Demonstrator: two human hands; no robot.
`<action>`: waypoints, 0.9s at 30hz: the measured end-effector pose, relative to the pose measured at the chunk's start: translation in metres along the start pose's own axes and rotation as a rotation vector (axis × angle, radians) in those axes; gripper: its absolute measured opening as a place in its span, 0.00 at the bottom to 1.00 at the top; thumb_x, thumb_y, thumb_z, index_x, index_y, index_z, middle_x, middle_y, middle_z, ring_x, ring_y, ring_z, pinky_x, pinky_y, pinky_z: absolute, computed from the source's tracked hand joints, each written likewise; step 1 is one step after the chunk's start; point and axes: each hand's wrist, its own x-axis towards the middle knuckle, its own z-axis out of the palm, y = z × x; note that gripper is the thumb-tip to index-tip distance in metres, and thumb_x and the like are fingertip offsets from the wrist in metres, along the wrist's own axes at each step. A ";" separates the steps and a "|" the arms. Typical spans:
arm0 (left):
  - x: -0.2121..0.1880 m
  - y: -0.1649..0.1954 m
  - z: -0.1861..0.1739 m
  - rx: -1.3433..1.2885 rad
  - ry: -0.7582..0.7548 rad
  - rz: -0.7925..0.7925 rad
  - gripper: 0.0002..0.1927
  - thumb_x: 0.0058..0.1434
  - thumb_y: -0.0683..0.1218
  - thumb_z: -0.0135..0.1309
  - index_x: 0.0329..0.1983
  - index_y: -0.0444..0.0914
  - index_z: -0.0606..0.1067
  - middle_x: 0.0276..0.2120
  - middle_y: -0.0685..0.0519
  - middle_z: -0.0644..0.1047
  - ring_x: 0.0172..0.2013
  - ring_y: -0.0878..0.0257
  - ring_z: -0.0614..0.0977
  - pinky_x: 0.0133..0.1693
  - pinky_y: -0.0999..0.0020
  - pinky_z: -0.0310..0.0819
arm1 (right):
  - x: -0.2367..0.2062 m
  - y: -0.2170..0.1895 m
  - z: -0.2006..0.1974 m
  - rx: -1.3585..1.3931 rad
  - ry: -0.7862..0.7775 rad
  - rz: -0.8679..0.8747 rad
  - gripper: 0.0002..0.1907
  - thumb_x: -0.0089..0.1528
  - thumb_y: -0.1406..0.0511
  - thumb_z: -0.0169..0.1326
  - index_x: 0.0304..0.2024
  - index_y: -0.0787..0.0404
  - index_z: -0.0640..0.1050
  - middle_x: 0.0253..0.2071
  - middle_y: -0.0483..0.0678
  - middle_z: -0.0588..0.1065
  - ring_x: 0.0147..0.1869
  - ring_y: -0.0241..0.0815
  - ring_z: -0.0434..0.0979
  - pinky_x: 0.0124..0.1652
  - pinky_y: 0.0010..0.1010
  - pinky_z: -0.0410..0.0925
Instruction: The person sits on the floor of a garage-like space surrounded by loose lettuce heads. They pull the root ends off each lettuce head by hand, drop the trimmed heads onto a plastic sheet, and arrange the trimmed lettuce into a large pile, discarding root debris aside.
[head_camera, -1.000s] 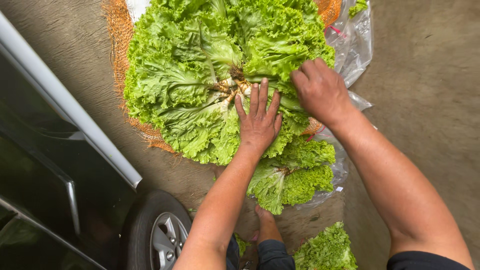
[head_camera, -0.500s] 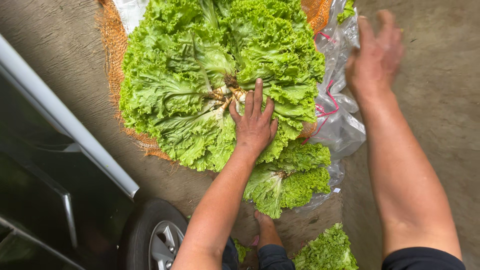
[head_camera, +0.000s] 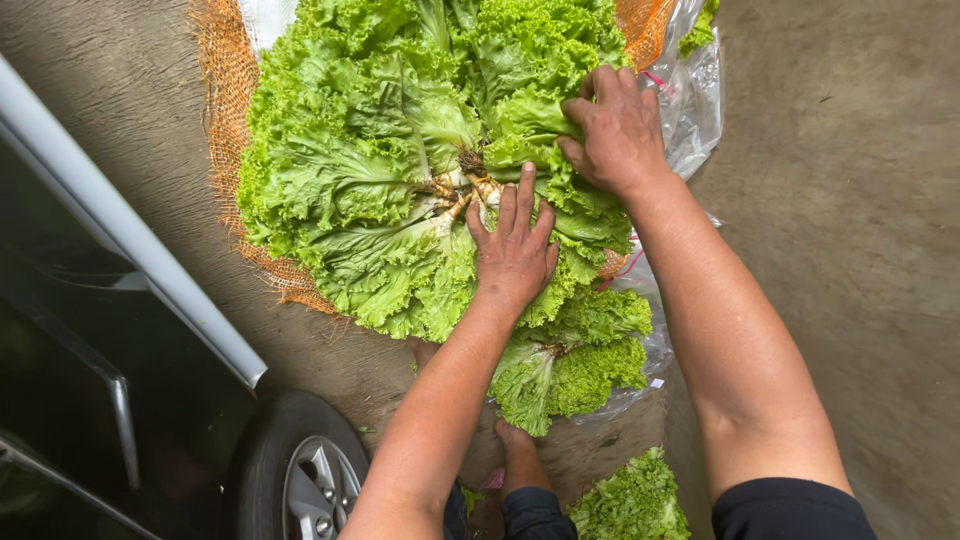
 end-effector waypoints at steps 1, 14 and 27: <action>0.000 0.000 0.000 0.003 0.003 0.003 0.31 0.57 0.61 0.59 0.62 0.46 0.71 0.77 0.45 0.43 0.70 0.52 0.60 0.63 0.28 0.45 | 0.001 -0.001 0.001 -0.031 0.008 -0.020 0.13 0.56 0.60 0.67 0.41 0.54 0.83 0.48 0.48 0.71 0.55 0.51 0.69 0.47 0.45 0.63; 0.003 0.000 -0.010 -0.039 0.011 -0.013 0.28 0.54 0.57 0.61 0.57 0.45 0.75 0.77 0.44 0.47 0.69 0.52 0.60 0.63 0.29 0.47 | 0.036 -0.030 -0.023 0.147 -0.322 0.100 0.08 0.63 0.66 0.55 0.42 0.59 0.82 0.37 0.57 0.80 0.43 0.61 0.80 0.44 0.54 0.70; 0.002 0.002 -0.006 -0.001 -0.010 -0.025 0.27 0.55 0.57 0.60 0.57 0.46 0.74 0.77 0.43 0.44 0.70 0.51 0.59 0.62 0.27 0.48 | 0.017 0.017 -0.109 0.920 -0.307 0.448 0.14 0.66 0.63 0.63 0.51 0.64 0.82 0.38 0.47 0.81 0.38 0.34 0.79 0.39 0.28 0.72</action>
